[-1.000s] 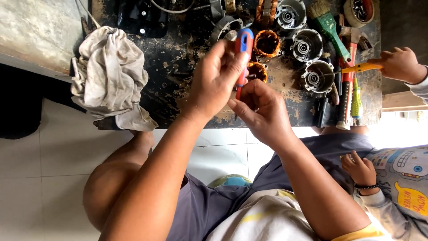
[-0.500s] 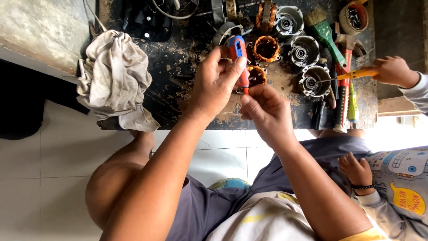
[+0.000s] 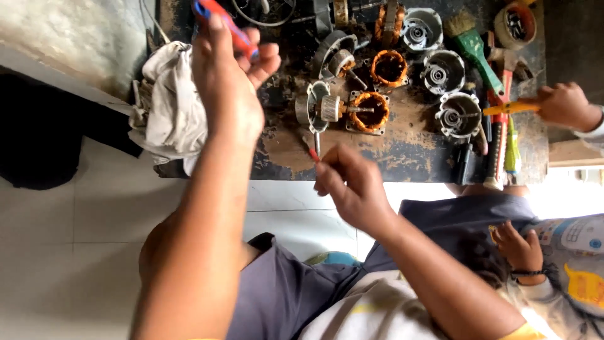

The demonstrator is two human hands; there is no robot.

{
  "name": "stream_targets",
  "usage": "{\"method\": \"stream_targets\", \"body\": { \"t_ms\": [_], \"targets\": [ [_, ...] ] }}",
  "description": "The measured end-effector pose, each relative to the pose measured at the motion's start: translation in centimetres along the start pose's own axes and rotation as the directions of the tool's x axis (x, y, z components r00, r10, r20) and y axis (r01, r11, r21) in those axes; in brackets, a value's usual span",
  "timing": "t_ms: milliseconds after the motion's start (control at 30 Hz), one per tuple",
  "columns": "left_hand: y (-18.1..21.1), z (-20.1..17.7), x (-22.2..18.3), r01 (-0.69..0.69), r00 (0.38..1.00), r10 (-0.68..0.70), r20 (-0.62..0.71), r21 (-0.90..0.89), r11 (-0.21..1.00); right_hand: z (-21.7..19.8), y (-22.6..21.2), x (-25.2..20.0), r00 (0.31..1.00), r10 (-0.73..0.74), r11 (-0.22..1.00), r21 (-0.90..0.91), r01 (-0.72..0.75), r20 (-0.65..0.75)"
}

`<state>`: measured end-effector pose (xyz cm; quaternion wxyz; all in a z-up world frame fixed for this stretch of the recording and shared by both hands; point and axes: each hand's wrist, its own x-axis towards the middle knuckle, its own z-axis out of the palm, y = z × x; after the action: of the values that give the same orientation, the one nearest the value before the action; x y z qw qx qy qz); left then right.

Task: A person is repairing or refurbishing electric fan motor stators on a low workbench using a screwdriver and a cloth.

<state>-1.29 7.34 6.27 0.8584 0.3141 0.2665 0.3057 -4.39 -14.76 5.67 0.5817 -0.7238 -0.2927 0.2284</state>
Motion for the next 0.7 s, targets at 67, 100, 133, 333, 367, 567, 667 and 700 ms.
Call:
{"method": "stream_targets", "body": {
  "t_ms": [67,100,133,333,367,567,667,700],
  "targets": [
    [2.0,0.3,-0.5,-0.088,0.989,0.067,0.130,0.161,0.983,0.6,-0.1,-0.7,0.994,0.105,0.988,0.112,-0.102,-0.022],
    [1.6,0.1,-0.5,-0.084,0.990,0.063,0.130,0.163,0.983,0.4,0.6,-0.3,0.994,0.109,0.988,0.114,-0.106,-0.024],
    [1.1,-0.1,-0.4,-0.089,0.988,0.062,0.140,0.191,0.978,0.2,1.3,-0.1,0.998,0.051,0.993,0.112,-0.047,-0.029],
    [-0.5,-0.4,-2.4,-0.023,0.986,-0.018,0.165,0.240,0.971,0.3,1.2,0.1,0.994,0.096,0.982,0.171,-0.085,-0.056],
    [-0.7,-0.5,-2.9,-0.027,0.980,-0.022,0.196,0.244,0.969,0.4,1.1,0.0,0.995,0.085,0.986,0.151,-0.075,-0.060],
    [-2.1,-0.5,-4.1,0.092,0.956,-0.150,0.254,0.226,0.970,0.9,0.6,0.3,0.993,0.112,0.977,0.187,-0.103,-0.041],
    [-0.9,-0.1,-4.0,0.013,0.958,-0.102,0.268,0.316,0.949,1.1,1.0,0.2,0.992,0.122,0.975,0.190,-0.116,-0.019],
    [-0.3,-0.3,-3.3,0.009,0.958,-0.099,0.269,0.317,0.948,1.2,1.1,0.2,0.993,0.119,0.975,0.192,-0.113,-0.018]
  ]
}}
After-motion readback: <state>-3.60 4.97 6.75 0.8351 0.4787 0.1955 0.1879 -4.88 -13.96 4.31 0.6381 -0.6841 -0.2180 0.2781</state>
